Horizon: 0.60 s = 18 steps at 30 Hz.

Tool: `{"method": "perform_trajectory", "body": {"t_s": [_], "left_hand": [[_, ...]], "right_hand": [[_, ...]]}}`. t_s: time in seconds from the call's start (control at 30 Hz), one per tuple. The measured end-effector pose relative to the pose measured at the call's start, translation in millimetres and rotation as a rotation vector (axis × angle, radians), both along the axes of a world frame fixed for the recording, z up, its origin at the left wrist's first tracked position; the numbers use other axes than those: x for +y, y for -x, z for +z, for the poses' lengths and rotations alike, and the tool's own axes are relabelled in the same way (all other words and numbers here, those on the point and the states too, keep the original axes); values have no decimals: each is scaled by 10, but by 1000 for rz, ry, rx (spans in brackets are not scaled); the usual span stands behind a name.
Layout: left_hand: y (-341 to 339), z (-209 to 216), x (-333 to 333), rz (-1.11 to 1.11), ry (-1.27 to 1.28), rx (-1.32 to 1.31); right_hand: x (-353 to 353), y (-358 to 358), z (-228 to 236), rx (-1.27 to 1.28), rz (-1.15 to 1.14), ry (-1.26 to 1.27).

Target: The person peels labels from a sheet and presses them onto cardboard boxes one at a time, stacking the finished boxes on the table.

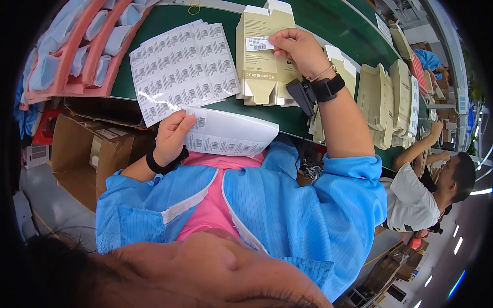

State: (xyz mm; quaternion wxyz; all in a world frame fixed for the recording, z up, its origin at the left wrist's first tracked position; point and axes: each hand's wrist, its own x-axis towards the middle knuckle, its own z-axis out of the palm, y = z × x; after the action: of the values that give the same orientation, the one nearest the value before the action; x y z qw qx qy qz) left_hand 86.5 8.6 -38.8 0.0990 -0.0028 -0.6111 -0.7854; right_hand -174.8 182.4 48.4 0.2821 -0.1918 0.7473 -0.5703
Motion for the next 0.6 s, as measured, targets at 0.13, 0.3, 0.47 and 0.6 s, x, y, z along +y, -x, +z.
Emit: {"method": "perform_trajectory", "body": {"t_s": [0.13,0.3,0.47,0.6], "left_hand": [[17,-48,-24,-29,16,-16],[40,-37,15,-22,13,-26],[35,-46,47,3,14,-30],[20,-32,69,5,-16,-43]], "right_hand": [[-1,-2,-18,19,-7,-30],[-113,-155,47,294,8,-301],[-148,-148,14,537,76,-426],[20,-204,183,821,9,-260]]}}
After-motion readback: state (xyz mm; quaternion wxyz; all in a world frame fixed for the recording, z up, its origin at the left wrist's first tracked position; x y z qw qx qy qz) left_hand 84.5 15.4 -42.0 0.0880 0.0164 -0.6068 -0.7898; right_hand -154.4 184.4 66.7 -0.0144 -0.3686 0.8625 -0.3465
